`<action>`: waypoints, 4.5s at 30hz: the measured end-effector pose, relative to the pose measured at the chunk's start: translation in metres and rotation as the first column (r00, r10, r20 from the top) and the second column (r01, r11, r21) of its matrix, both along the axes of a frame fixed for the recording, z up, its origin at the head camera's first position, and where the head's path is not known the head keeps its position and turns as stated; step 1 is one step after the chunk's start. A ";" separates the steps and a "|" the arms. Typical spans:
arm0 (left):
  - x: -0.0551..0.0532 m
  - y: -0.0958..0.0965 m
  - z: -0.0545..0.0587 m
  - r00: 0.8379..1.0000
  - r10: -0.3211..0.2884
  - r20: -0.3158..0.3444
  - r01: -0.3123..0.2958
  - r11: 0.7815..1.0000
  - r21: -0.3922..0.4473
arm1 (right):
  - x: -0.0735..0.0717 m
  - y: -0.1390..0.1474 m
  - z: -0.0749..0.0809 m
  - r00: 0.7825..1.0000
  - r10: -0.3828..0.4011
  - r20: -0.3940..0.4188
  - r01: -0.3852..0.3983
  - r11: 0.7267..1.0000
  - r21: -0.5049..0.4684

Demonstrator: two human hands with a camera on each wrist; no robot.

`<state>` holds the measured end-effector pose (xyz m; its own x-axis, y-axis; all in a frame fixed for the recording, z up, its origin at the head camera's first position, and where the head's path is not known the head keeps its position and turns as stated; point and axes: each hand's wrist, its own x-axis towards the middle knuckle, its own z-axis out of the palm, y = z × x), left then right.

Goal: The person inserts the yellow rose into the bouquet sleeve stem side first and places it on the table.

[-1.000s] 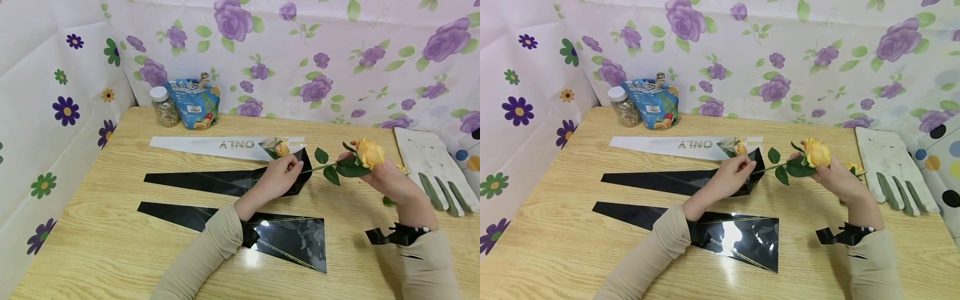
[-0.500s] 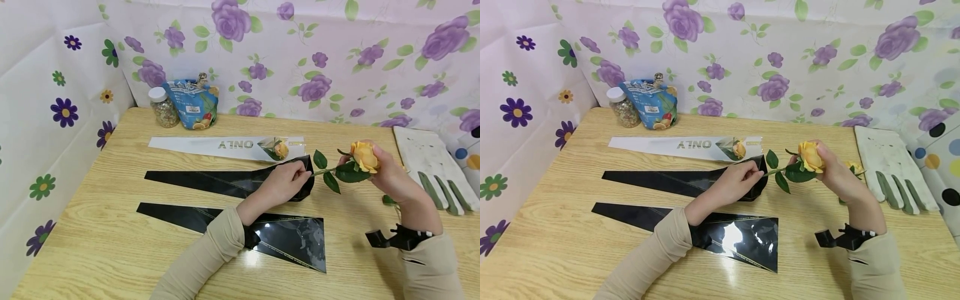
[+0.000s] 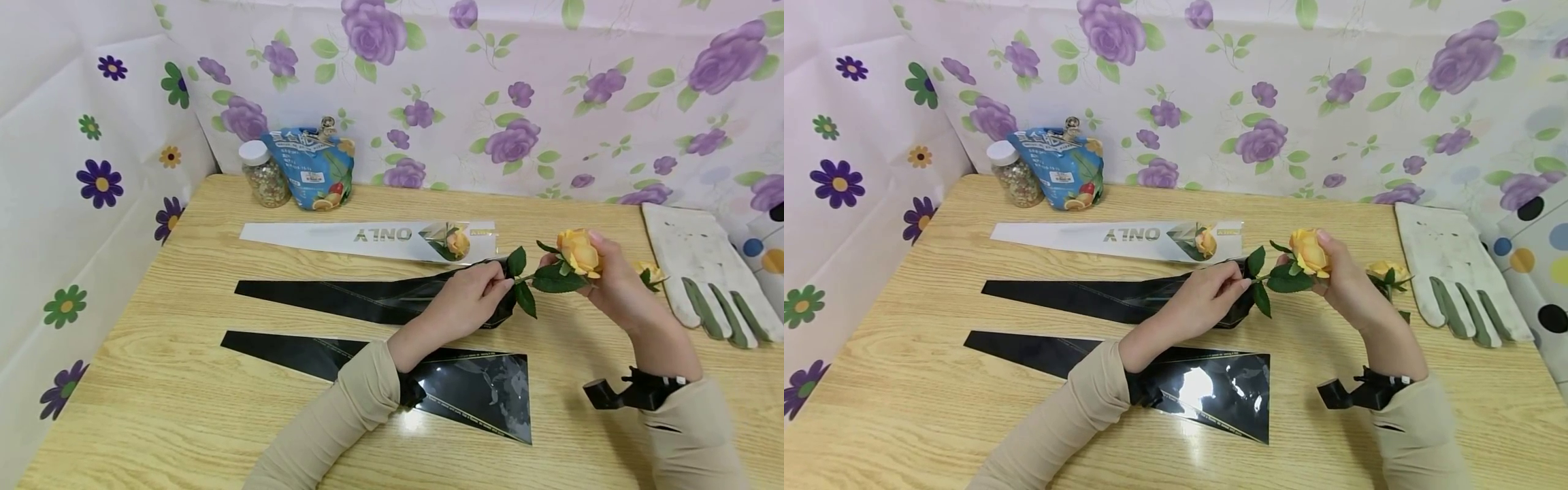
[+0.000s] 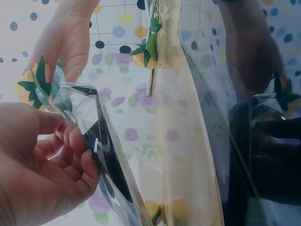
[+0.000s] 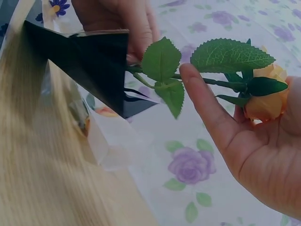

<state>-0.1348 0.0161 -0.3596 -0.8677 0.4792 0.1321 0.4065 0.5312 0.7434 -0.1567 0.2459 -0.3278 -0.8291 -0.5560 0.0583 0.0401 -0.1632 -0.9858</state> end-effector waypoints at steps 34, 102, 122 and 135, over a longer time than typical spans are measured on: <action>-0.004 -0.004 0.001 0.998 -0.031 0.050 0.028 0.998 0.061 | -0.002 -0.013 -0.015 0.993 -0.038 0.113 0.004 0.959 0.283; -0.003 -0.003 0.006 0.999 0.036 0.019 -0.039 0.978 0.207 | 0.000 -0.002 -0.012 0.965 -0.026 -0.259 0.192 0.745 0.639; 0.003 -0.001 0.010 0.995 0.045 -0.089 -0.035 0.993 0.115 | -0.002 0.004 -0.024 0.840 0.509 -0.186 -0.338 0.761 0.554; 0.005 0.003 0.009 0.994 0.056 -0.098 -0.050 0.996 0.068 | 0.001 -0.011 -0.031 0.827 0.562 -0.032 -0.465 0.713 0.525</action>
<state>-0.1295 0.0188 -0.3502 -0.8726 0.4206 0.2483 0.4528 0.5058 0.7343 -0.1553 0.2349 -0.3593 -0.4087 -0.8867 -0.2160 -0.2038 0.3194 -0.9255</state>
